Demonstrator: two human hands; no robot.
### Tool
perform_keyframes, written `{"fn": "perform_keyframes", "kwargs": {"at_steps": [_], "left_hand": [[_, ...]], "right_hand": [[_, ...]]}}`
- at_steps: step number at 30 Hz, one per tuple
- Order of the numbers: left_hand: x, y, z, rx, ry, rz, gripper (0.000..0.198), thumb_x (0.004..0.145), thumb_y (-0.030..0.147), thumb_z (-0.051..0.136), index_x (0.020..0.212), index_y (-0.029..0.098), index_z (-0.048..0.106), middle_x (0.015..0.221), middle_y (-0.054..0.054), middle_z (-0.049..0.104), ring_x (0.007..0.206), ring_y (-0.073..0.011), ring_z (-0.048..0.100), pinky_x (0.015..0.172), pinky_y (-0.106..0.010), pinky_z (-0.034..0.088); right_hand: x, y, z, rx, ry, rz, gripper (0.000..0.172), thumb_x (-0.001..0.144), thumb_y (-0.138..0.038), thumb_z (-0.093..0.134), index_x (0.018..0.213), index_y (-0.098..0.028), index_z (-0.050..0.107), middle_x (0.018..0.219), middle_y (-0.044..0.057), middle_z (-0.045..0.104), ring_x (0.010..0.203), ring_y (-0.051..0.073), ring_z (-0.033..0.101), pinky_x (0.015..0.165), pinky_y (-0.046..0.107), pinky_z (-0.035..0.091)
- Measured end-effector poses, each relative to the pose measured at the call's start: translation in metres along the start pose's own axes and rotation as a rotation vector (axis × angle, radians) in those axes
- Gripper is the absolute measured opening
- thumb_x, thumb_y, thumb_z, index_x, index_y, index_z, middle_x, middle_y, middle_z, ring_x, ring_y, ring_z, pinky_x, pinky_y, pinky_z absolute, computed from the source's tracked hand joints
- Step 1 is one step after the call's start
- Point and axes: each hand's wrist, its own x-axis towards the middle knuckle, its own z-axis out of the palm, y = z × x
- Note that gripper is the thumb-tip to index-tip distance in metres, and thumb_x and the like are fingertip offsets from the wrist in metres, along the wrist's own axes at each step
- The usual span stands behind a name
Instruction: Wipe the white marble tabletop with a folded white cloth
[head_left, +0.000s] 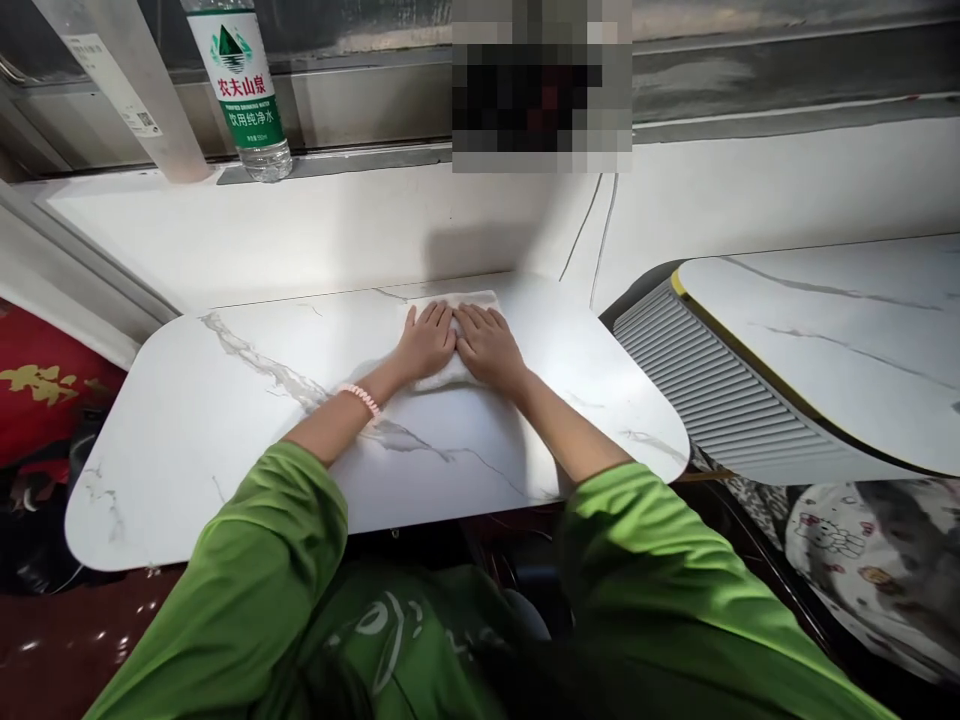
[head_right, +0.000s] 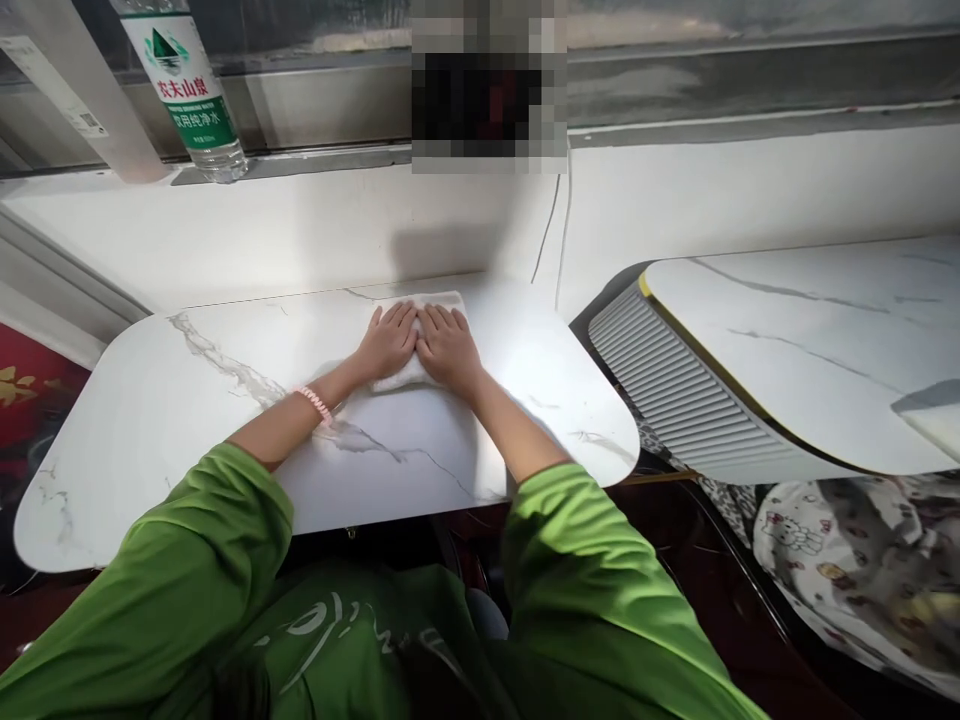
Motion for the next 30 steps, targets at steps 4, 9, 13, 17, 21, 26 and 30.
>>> {"fn": "perform_keyframes", "kwargs": {"at_steps": [4, 9, 13, 17, 21, 26, 30], "left_hand": [[-0.074, 0.011, -0.010, 0.006, -0.037, 0.072, 0.053, 0.099, 0.024, 0.025, 0.148, 0.007, 0.033, 0.157, -0.013, 0.031, 0.147, -0.0223, 0.024, 0.121, -0.048, 0.013], [-0.166, 0.027, -0.017, 0.069, -0.038, 0.082, 0.055, 0.098, 0.026, 0.025, 0.148, 0.003, 0.033, 0.157, -0.016, 0.029, 0.148, -0.0259, 0.020, 0.120, -0.051, 0.013], [-0.200, 0.031, -0.019, 0.090, -0.043, 0.067, 0.056, 0.097, 0.026, 0.027, 0.147, 0.002, 0.034, 0.156, -0.017, 0.029, 0.148, -0.0274, 0.021, 0.120, -0.053, 0.014], [-0.189, 0.022, -0.017, 0.051, -0.028, 0.056, 0.055, 0.096, 0.024, 0.028, 0.147, 0.003, 0.035, 0.156, -0.016, 0.032, 0.147, -0.0259, 0.024, 0.120, -0.052, 0.014], [-0.145, -0.004, -0.016, 0.010, -0.019, -0.003, 0.055, 0.095, 0.023, 0.030, 0.146, 0.005, 0.037, 0.155, -0.015, 0.035, 0.146, -0.0249, 0.027, 0.121, -0.051, 0.014], [-0.069, -0.054, -0.018, -0.023, -0.015, -0.068, 0.054, 0.095, 0.022, 0.029, 0.146, 0.008, 0.037, 0.155, -0.013, 0.034, 0.145, -0.0233, 0.028, 0.121, -0.049, 0.014], [-0.022, -0.085, -0.021, -0.010, -0.008, -0.106, 0.052, 0.095, 0.019, 0.030, 0.145, 0.008, 0.038, 0.155, -0.012, 0.036, 0.144, -0.0220, 0.029, 0.121, -0.046, 0.014]], "right_hand": [[-0.064, -0.050, -0.011, -0.025, 0.012, -0.009, 0.058, 0.095, -0.027, 0.024, 0.143, -0.001, 0.041, 0.149, 0.021, 0.043, 0.139, 0.033, 0.036, 0.114, 0.052, 0.024], [-0.133, -0.108, -0.028, -0.052, 0.019, -0.103, 0.059, 0.094, -0.030, 0.029, 0.145, -0.002, 0.040, 0.149, 0.020, 0.043, 0.141, 0.032, 0.034, 0.117, 0.050, 0.022], [-0.154, -0.129, -0.033, -0.043, 0.030, -0.144, 0.060, 0.092, -0.029, 0.034, 0.147, -0.003, 0.037, 0.149, 0.020, 0.043, 0.141, 0.032, 0.033, 0.117, 0.053, 0.023], [-0.138, -0.126, -0.029, -0.034, -0.013, -0.144, 0.058, 0.092, -0.027, 0.033, 0.142, 0.000, 0.042, 0.149, 0.021, 0.043, 0.140, 0.032, 0.034, 0.117, 0.052, 0.022], [-0.088, -0.112, -0.016, -0.019, -0.047, -0.106, 0.057, 0.091, -0.025, 0.032, 0.141, -0.002, 0.045, 0.149, 0.019, 0.044, 0.139, 0.030, 0.036, 0.117, 0.049, 0.021], [0.001, -0.092, 0.007, 0.012, -0.042, -0.061, 0.055, 0.091, -0.022, 0.031, 0.140, -0.002, 0.045, 0.148, 0.018, 0.045, 0.137, 0.030, 0.038, 0.115, 0.046, 0.022], [0.057, -0.082, 0.021, 0.033, -0.031, -0.019, 0.055, 0.090, -0.020, 0.030, 0.140, -0.003, 0.045, 0.147, 0.018, 0.046, 0.137, 0.028, 0.039, 0.114, 0.046, 0.022]]}}
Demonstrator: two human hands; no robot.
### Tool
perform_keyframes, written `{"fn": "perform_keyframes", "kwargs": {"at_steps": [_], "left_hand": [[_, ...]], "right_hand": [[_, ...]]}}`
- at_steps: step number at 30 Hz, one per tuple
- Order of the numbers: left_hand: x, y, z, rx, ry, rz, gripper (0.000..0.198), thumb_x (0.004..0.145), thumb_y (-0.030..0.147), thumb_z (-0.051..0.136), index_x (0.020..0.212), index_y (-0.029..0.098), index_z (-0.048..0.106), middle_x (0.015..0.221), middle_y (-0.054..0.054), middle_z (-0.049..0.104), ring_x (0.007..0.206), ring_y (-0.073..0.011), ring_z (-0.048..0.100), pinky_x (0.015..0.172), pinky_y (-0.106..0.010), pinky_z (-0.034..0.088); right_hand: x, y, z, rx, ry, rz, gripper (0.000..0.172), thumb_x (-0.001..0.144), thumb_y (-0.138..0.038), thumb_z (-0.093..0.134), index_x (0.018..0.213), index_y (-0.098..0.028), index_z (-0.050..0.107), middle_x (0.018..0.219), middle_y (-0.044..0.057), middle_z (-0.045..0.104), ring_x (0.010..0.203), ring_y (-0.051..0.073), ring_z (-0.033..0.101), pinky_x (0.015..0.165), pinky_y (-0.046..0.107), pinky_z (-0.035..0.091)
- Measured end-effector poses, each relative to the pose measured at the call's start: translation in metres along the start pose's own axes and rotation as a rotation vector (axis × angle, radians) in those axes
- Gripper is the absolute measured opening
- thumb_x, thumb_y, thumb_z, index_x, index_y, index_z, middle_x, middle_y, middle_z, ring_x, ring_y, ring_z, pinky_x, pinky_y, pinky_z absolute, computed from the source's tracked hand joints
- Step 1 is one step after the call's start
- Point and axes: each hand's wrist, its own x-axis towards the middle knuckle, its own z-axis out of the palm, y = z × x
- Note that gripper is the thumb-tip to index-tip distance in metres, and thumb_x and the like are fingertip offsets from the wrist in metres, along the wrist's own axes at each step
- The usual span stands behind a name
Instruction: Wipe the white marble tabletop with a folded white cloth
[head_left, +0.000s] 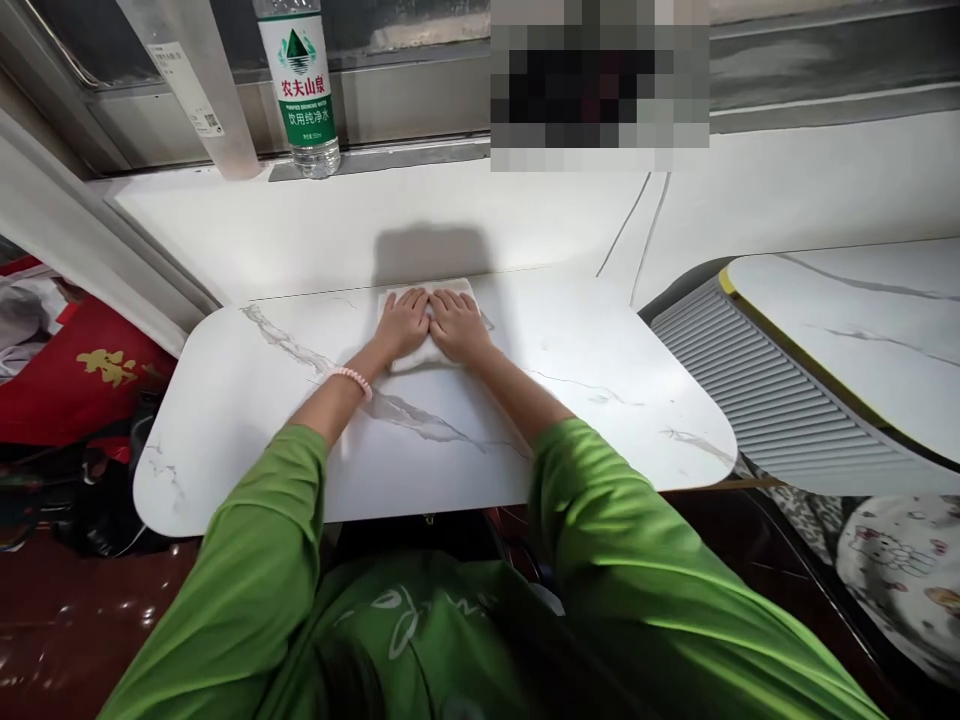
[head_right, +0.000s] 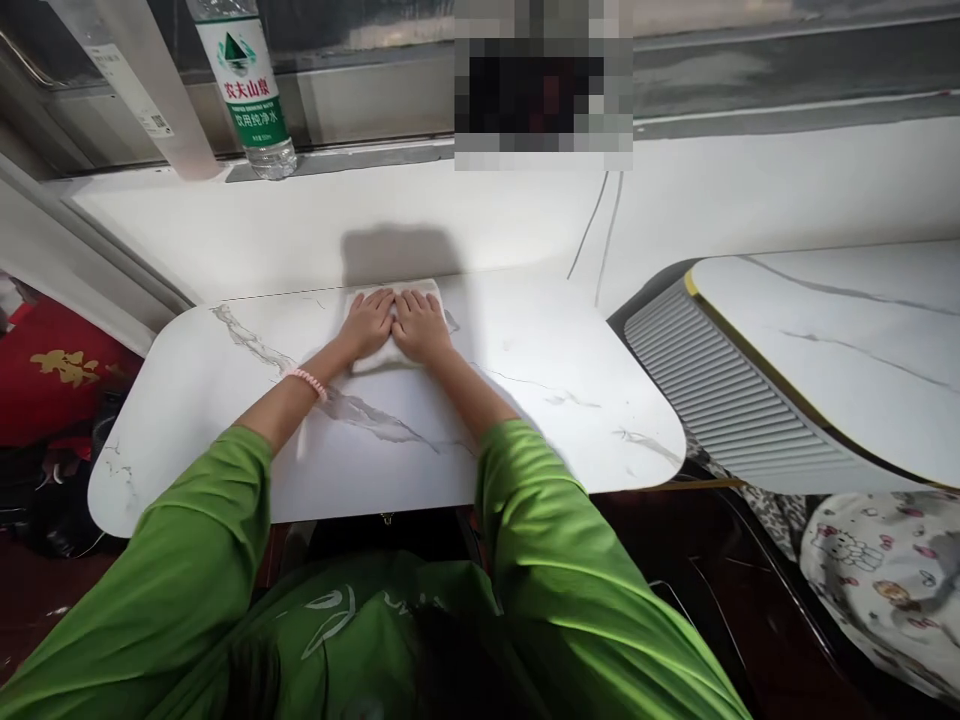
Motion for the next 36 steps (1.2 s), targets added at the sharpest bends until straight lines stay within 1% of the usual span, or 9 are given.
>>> {"fn": "perform_keyframes", "kwargs": {"at_steps": [4, 9, 14, 20, 23, 25, 30, 33, 36], "left_hand": [[0.012, -0.008, 0.000, 0.002, 0.020, -0.025, 0.051, 0.097, 0.020, 0.028, 0.145, 0.007, 0.038, 0.155, -0.013, 0.036, 0.144, -0.0216, 0.030, 0.121, -0.046, 0.015], [-0.016, 0.001, 0.002, 0.022, 0.061, -0.020, 0.051, 0.098, 0.022, 0.027, 0.146, 0.007, 0.037, 0.155, -0.014, 0.035, 0.145, -0.0235, 0.028, 0.120, -0.048, 0.015], [-0.069, 0.014, 0.004, 0.039, 0.036, 0.036, 0.051, 0.099, 0.023, 0.027, 0.146, 0.007, 0.037, 0.155, -0.014, 0.035, 0.145, -0.0234, 0.028, 0.121, -0.048, 0.016], [-0.163, 0.033, 0.002, 0.053, 0.071, 0.102, 0.053, 0.099, 0.026, 0.025, 0.146, 0.004, 0.037, 0.154, -0.016, 0.036, 0.146, -0.0260, 0.027, 0.120, -0.051, 0.016], [-0.202, 0.037, -0.005, 0.052, 0.084, 0.121, 0.054, 0.100, 0.026, 0.023, 0.145, 0.002, 0.037, 0.154, -0.018, 0.035, 0.146, -0.0277, 0.026, 0.120, -0.052, 0.016], [-0.216, 0.038, -0.008, 0.049, 0.092, 0.112, 0.053, 0.100, 0.026, 0.023, 0.145, 0.002, 0.037, 0.154, -0.018, 0.035, 0.146, -0.0283, 0.027, 0.119, -0.053, 0.016], [-0.218, 0.037, -0.011, 0.043, 0.061, 0.049, 0.053, 0.098, 0.024, 0.024, 0.145, 0.002, 0.037, 0.153, -0.019, 0.036, 0.145, -0.0274, 0.027, 0.120, -0.052, 0.014], [-0.205, 0.029, -0.011, 0.043, 0.047, 0.005, 0.053, 0.097, 0.023, 0.025, 0.145, 0.002, 0.037, 0.153, -0.018, 0.036, 0.145, -0.0267, 0.028, 0.120, -0.050, 0.015], [-0.180, 0.009, -0.011, 0.040, 0.048, -0.042, 0.053, 0.096, 0.022, 0.026, 0.145, 0.005, 0.037, 0.154, -0.016, 0.036, 0.145, -0.0259, 0.028, 0.119, -0.050, 0.015]], "right_hand": [[0.018, 0.006, 0.003, 0.024, -0.005, 0.004, 0.054, 0.089, -0.019, 0.031, 0.139, -0.005, 0.046, 0.147, 0.016, 0.047, 0.137, 0.026, 0.039, 0.114, 0.045, 0.023], [-0.004, 0.002, 0.002, 0.020, 0.001, -0.055, 0.054, 0.091, -0.022, 0.031, 0.141, -0.006, 0.045, 0.149, 0.015, 0.046, 0.139, 0.026, 0.037, 0.115, 0.045, 0.023], [-0.060, -0.024, -0.002, -0.012, 0.026, -0.074, 0.055, 0.094, -0.024, 0.028, 0.142, -0.002, 0.043, 0.149, 0.019, 0.044, 0.138, 0.030, 0.037, 0.114, 0.049, 0.024], [-0.144, -0.074, -0.017, -0.009, 0.061, -0.127, 0.056, 0.095, -0.026, 0.028, 0.142, 0.000, 0.042, 0.148, 0.020, 0.044, 0.140, 0.031, 0.035, 0.116, 0.050, 0.021], [-0.169, -0.097, -0.024, 0.006, 0.047, -0.159, 0.056, 0.095, -0.026, 0.029, 0.141, 0.002, 0.043, 0.148, 0.021, 0.043, 0.140, 0.033, 0.034, 0.116, 0.050, 0.020], [-0.175, -0.107, -0.027, 0.020, 0.035, -0.165, 0.056, 0.095, -0.026, 0.030, 0.141, 0.002, 0.044, 0.149, 0.022, 0.043, 0.139, 0.034, 0.034, 0.116, 0.050, 0.020], [-0.168, -0.111, -0.025, 0.043, 0.008, -0.168, 0.056, 0.093, -0.026, 0.031, 0.140, 0.000, 0.044, 0.148, 0.020, 0.044, 0.138, 0.033, 0.035, 0.116, 0.050, 0.020], [-0.150, -0.107, -0.018, 0.047, -0.004, -0.186, 0.056, 0.092, -0.026, 0.030, 0.140, -0.001, 0.044, 0.148, 0.020, 0.044, 0.137, 0.032, 0.036, 0.115, 0.049, 0.019], [-0.117, -0.104, -0.008, 0.056, -0.001, -0.194, 0.055, 0.092, -0.023, 0.028, 0.140, 0.000, 0.044, 0.147, 0.021, 0.045, 0.136, 0.031, 0.037, 0.115, 0.048, 0.019]]}}
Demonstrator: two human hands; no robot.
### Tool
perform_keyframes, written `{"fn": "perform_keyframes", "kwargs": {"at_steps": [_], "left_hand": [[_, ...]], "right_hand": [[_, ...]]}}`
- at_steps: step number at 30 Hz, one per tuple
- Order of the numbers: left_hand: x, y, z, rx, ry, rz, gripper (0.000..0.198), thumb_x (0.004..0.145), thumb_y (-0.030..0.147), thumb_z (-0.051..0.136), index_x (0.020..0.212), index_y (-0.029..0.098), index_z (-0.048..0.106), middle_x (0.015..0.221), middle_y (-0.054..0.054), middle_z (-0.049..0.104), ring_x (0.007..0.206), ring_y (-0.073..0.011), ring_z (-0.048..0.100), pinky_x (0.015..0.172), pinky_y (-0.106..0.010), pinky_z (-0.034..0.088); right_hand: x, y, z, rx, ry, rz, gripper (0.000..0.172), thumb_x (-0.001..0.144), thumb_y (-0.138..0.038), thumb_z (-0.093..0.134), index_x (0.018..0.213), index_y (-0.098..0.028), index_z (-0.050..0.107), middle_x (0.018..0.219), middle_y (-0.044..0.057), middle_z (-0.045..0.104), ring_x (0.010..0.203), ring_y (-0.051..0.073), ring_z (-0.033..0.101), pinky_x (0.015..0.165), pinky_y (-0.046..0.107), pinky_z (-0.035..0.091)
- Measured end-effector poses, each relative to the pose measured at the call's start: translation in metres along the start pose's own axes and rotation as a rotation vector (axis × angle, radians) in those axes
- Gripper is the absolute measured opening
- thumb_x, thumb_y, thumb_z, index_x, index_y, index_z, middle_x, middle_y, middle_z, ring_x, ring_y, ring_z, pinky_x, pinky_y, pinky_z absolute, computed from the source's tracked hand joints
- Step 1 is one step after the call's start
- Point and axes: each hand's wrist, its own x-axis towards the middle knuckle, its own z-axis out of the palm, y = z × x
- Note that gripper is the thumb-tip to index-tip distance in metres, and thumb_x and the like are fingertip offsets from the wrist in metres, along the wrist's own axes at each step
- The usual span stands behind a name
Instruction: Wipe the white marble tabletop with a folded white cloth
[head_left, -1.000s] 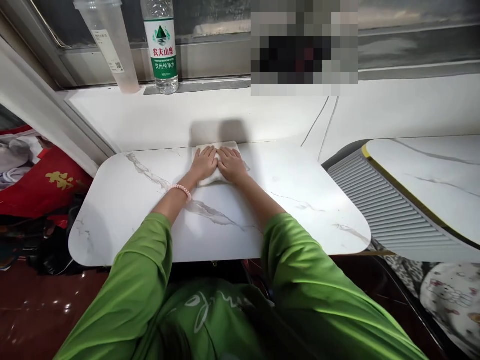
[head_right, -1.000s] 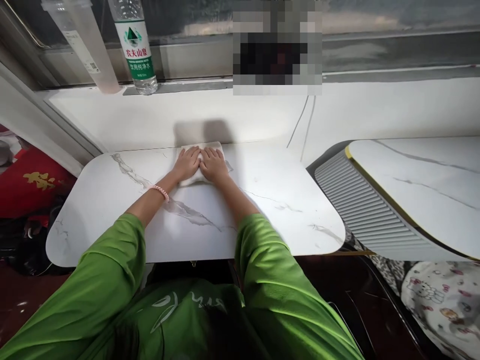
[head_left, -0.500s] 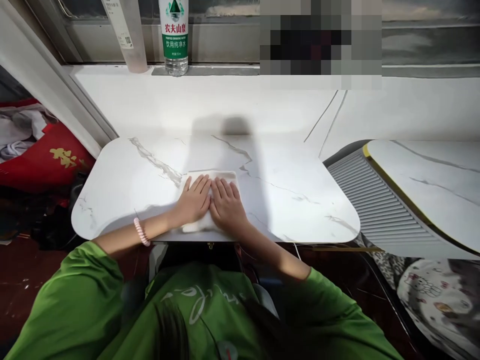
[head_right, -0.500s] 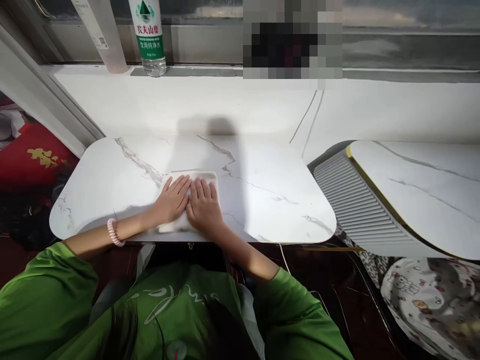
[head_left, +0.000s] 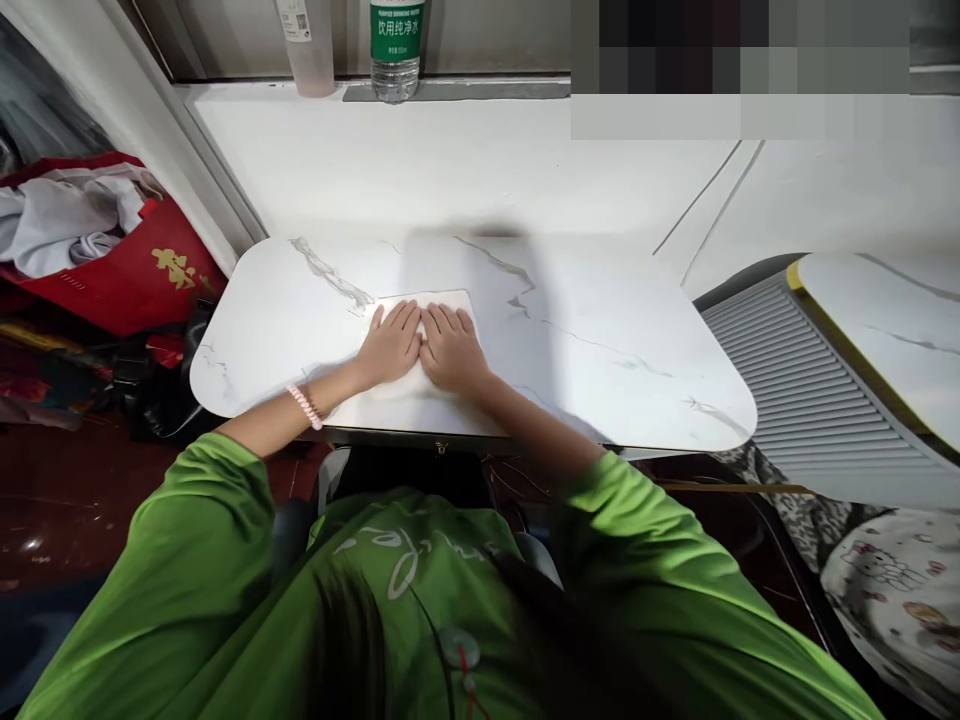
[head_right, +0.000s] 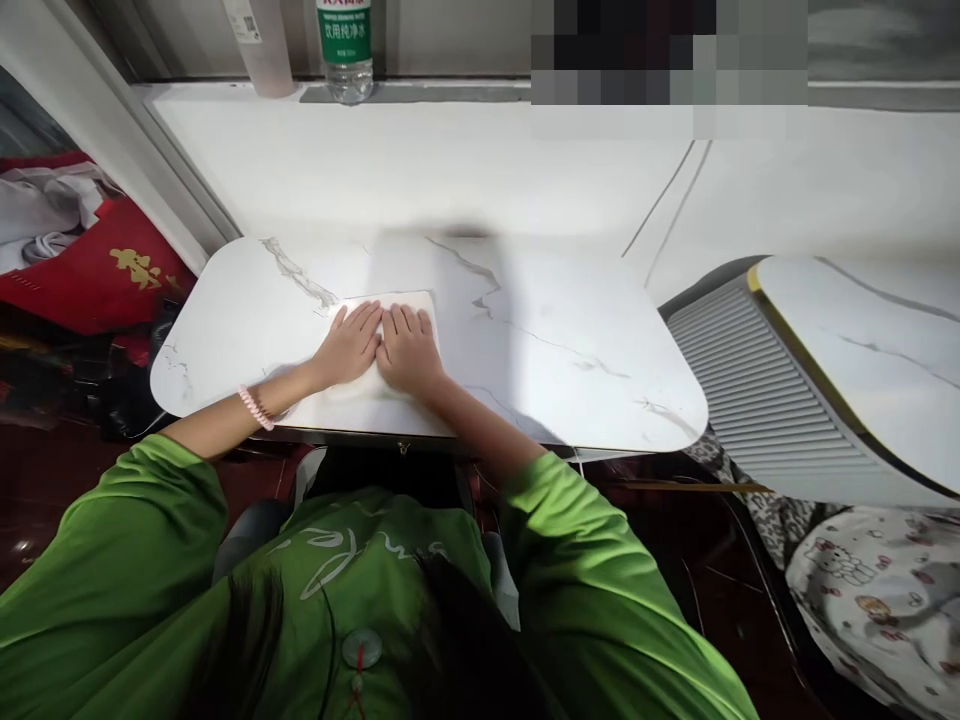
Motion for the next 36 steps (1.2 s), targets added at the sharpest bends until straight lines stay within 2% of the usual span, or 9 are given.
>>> {"fn": "perform_keyframes", "kwargs": {"at_steps": [6, 10, 13, 17, 22, 28, 32, 34, 36], "left_hand": [[0.082, -0.057, 0.002, 0.010, -0.017, -0.065, 0.051, 0.096, 0.020, 0.028, 0.145, 0.009, 0.038, 0.155, -0.013, 0.036, 0.145, -0.0236, 0.028, 0.120, -0.048, 0.015], [0.125, -0.082, 0.001, 0.020, -0.016, -0.079, 0.051, 0.096, 0.019, 0.028, 0.145, 0.010, 0.038, 0.155, -0.012, 0.035, 0.144, -0.0213, 0.029, 0.120, -0.045, 0.015], [0.140, -0.088, -0.001, 0.026, -0.018, -0.087, 0.050, 0.096, 0.020, 0.029, 0.145, 0.011, 0.039, 0.155, -0.011, 0.036, 0.144, -0.0204, 0.031, 0.120, -0.045, 0.016], [0.138, -0.084, -0.002, 0.022, -0.013, -0.110, 0.049, 0.098, 0.022, 0.027, 0.145, 0.012, 0.039, 0.155, -0.010, 0.035, 0.145, -0.0202, 0.029, 0.120, -0.044, 0.016], [0.098, -0.074, -0.002, 0.037, 0.009, -0.115, 0.051, 0.099, 0.024, 0.028, 0.146, 0.006, 0.036, 0.156, -0.015, 0.033, 0.145, -0.0249, 0.028, 0.120, -0.048, 0.016], [-0.003, -0.052, -0.012, 0.059, 0.022, 0.018, 0.053, 0.097, 0.025, 0.026, 0.145, 0.004, 0.039, 0.154, -0.017, 0.036, 0.145, -0.0270, 0.028, 0.120, -0.049, 0.016], [-0.072, -0.029, -0.022, 0.058, 0.021, -0.026, 0.055, 0.097, 0.026, 0.024, 0.148, 0.007, 0.037, 0.154, -0.015, 0.036, 0.146, -0.0252, 0.026, 0.121, -0.049, 0.015], [-0.095, -0.022, -0.026, 0.063, 0.020, -0.060, 0.055, 0.097, 0.026, 0.025, 0.148, 0.009, 0.037, 0.154, -0.014, 0.036, 0.147, -0.0244, 0.025, 0.122, -0.047, 0.014], [-0.106, -0.019, -0.028, 0.067, 0.011, -0.076, 0.056, 0.097, 0.026, 0.025, 0.148, 0.007, 0.038, 0.154, -0.015, 0.035, 0.147, -0.0244, 0.025, 0.122, -0.047, 0.014]], "right_hand": [[0.092, 0.028, 0.024, 0.028, 0.039, 0.006, 0.052, 0.090, -0.019, 0.030, 0.136, -0.004, 0.047, 0.144, 0.020, 0.048, 0.132, 0.031, 0.040, 0.111, 0.049, 0.022], [0.136, 0.045, 0.034, 0.039, 0.052, 0.042, 0.051, 0.090, -0.019, 0.030, 0.136, -0.005, 0.048, 0.143, 0.019, 0.050, 0.132, 0.029, 0.040, 0.112, 0.046, 0.021], [0.152, 0.053, 0.038, 0.055, 0.069, 0.059, 0.049, 0.089, -0.018, 0.032, 0.133, -0.006, 0.051, 0.139, 0.018, 0.053, 0.130, 0.028, 0.044, 0.111, 0.044, 0.023], [0.154, 0.058, 0.040, 0.101, 0.117, 0.042, 0.048, 0.089, -0.018, 0.032, 0.131, -0.008, 0.054, 0.138, 0.019, 0.055, 0.129, 0.028, 0.045, 0.110, 0.046, 0.025], [0.123, 0.038, 0.035, 0.065, 0.058, -0.015, 0.052, 0.091, -0.020, 0.031, 0.137, -0.004, 0.049, 0.145, 0.018, 0.048, 0.135, 0.029, 0.040, 0.113, 0.047, 0.023], [0.039, -0.028, 0.015, 0.037, 0.027, -0.045, 0.056, 0.094, -0.024, 0.028, 0.141, 0.002, 0.043, 0.148, 0.025, 0.042, 0.138, 0.036, 0.036, 0.113, 0.057, 0.021], [-0.013, -0.069, 0.000, 0.091, -0.017, -0.120, 0.059, 0.094, -0.027, 0.029, 0.143, 0.003, 0.042, 0.149, 0.025, 0.040, 0.141, 0.039, 0.031, 0.115, 0.060, 0.019], [-0.027, -0.083, -0.005, 0.115, -0.037, -0.151, 0.060, 0.093, -0.027, 0.030, 0.143, 0.004, 0.042, 0.150, 0.025, 0.039, 0.142, 0.040, 0.029, 0.116, 0.061, 0.017], [-0.032, -0.090, -0.007, 0.130, -0.049, -0.168, 0.061, 0.091, -0.028, 0.033, 0.143, 0.004, 0.042, 0.150, 0.025, 0.039, 0.142, 0.040, 0.029, 0.116, 0.061, 0.017]]}}
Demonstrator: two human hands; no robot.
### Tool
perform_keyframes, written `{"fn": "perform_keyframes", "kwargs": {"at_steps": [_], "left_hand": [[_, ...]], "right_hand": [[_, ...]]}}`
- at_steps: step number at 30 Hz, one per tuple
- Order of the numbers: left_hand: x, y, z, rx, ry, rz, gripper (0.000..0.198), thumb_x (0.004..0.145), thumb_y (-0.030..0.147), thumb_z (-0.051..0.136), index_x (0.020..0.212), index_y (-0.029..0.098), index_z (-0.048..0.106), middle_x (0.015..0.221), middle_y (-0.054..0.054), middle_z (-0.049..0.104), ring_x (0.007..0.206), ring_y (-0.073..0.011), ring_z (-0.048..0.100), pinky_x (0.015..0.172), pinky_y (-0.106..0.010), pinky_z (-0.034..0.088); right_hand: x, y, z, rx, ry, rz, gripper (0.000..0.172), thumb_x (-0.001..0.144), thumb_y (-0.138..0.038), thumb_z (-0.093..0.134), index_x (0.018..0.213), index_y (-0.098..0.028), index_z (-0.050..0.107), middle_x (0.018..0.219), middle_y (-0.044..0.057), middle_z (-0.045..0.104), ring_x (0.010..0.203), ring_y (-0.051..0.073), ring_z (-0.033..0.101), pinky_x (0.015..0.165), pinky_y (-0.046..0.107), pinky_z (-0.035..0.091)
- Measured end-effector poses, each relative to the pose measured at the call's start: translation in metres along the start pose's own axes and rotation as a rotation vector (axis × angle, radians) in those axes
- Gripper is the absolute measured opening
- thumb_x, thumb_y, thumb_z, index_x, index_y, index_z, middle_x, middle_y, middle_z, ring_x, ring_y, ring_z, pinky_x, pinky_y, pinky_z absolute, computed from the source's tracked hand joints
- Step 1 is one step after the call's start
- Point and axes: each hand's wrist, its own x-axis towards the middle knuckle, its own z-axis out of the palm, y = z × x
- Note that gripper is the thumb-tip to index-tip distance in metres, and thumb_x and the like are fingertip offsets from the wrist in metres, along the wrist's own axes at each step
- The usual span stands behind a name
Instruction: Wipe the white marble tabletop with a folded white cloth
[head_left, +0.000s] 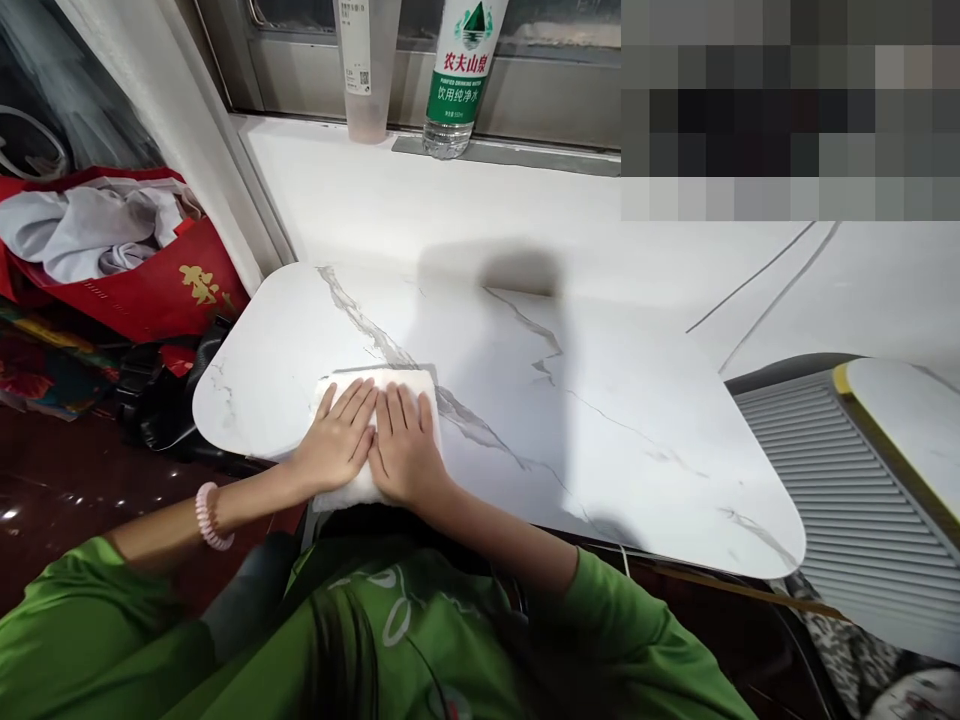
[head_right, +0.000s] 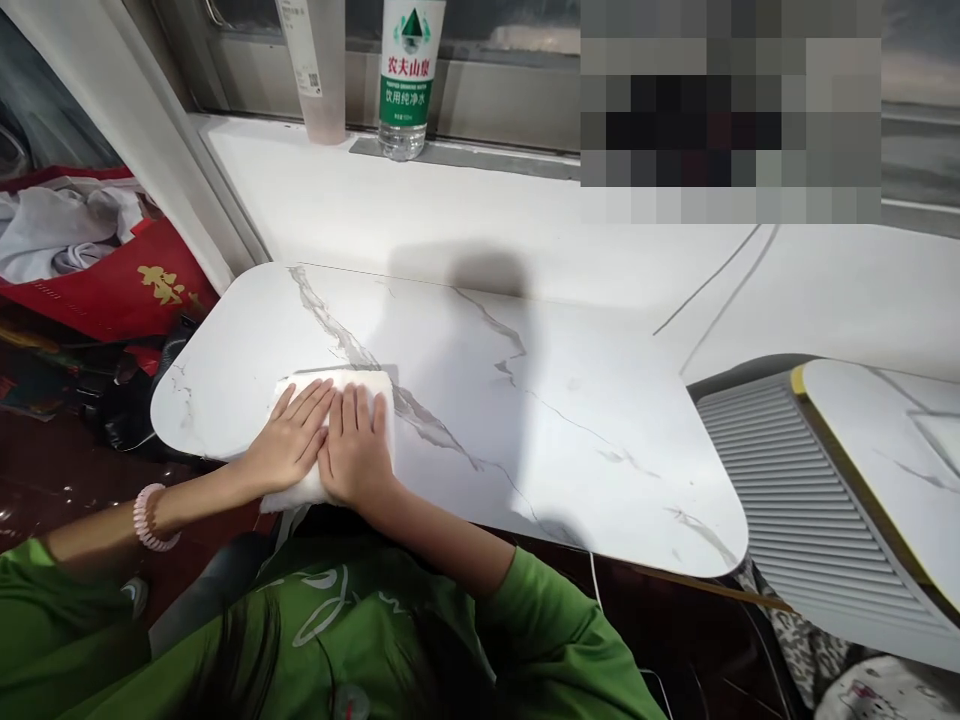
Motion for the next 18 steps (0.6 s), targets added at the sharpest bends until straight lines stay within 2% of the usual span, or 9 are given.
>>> {"fn": "perform_keyframes", "kwargs": {"at_steps": [3, 6, 10, 14, 16, 18], "left_hand": [[0.005, -0.007, 0.000, 0.005, -0.022, -0.001, 0.056, 0.097, 0.025, 0.024, 0.147, 0.005, 0.038, 0.154, -0.016, 0.035, 0.147, -0.0252, 0.025, 0.122, -0.048, 0.014], [0.034, -0.027, 0.004, 0.024, -0.039, 0.010, 0.056, 0.097, 0.024, 0.024, 0.147, 0.005, 0.038, 0.154, -0.017, 0.036, 0.146, -0.0262, 0.026, 0.121, -0.050, 0.014], [0.102, -0.072, 0.009, 0.042, -0.063, 0.074, 0.054, 0.095, 0.022, 0.028, 0.147, 0.007, 0.037, 0.154, -0.016, 0.035, 0.146, -0.0263, 0.027, 0.119, -0.050, 0.016], [0.178, -0.113, 0.012, 0.044, -0.101, 0.085, 0.053, 0.096, 0.021, 0.029, 0.147, 0.010, 0.037, 0.156, -0.013, 0.034, 0.146, -0.0220, 0.027, 0.120, -0.044, 0.014], [0.206, -0.125, 0.011, 0.032, -0.115, 0.092, 0.052, 0.096, 0.021, 0.028, 0.147, 0.010, 0.036, 0.155, -0.011, 0.035, 0.145, -0.0194, 0.028, 0.120, -0.041, 0.014], [0.220, -0.130, 0.009, 0.014, -0.123, 0.100, 0.052, 0.097, 0.021, 0.028, 0.146, 0.011, 0.037, 0.155, -0.011, 0.036, 0.144, -0.0182, 0.029, 0.120, -0.039, 0.015]], "right_hand": [[0.009, 0.003, 0.002, 0.011, -0.009, -0.013, 0.061, 0.091, -0.028, 0.033, 0.144, 0.001, 0.041, 0.150, 0.023, 0.040, 0.141, 0.040, 0.029, 0.116, 0.061, 0.017], [0.038, 0.018, 0.008, 0.004, -0.012, -0.008, 0.061, 0.091, -0.027, 0.033, 0.142, 0.003, 0.042, 0.149, 0.024, 0.041, 0.140, 0.039, 0.031, 0.116, 0.059, 0.017], [0.100, 0.049, 0.021, -0.034, 0.018, 0.084, 0.057, 0.091, -0.024, 0.031, 0.139, 0.004, 0.044, 0.146, 0.025, 0.044, 0.137, 0.038, 0.035, 0.114, 0.057, 0.020], [0.166, 0.079, 0.035, -0.057, 0.127, 0.170, 0.053, 0.091, -0.021, 0.030, 0.135, 0.003, 0.048, 0.141, 0.025, 0.048, 0.132, 0.037, 0.039, 0.112, 0.056, 0.022], [0.188, 0.090, 0.040, -0.048, 0.169, 0.217, 0.052, 0.090, -0.020, 0.030, 0.132, 0.003, 0.050, 0.139, 0.026, 0.050, 0.130, 0.037, 0.041, 0.111, 0.056, 0.022], [0.199, 0.096, 0.043, -0.034, 0.197, 0.258, 0.051, 0.090, -0.019, 0.030, 0.131, 0.003, 0.051, 0.137, 0.027, 0.051, 0.130, 0.037, 0.042, 0.111, 0.057, 0.023]]}}
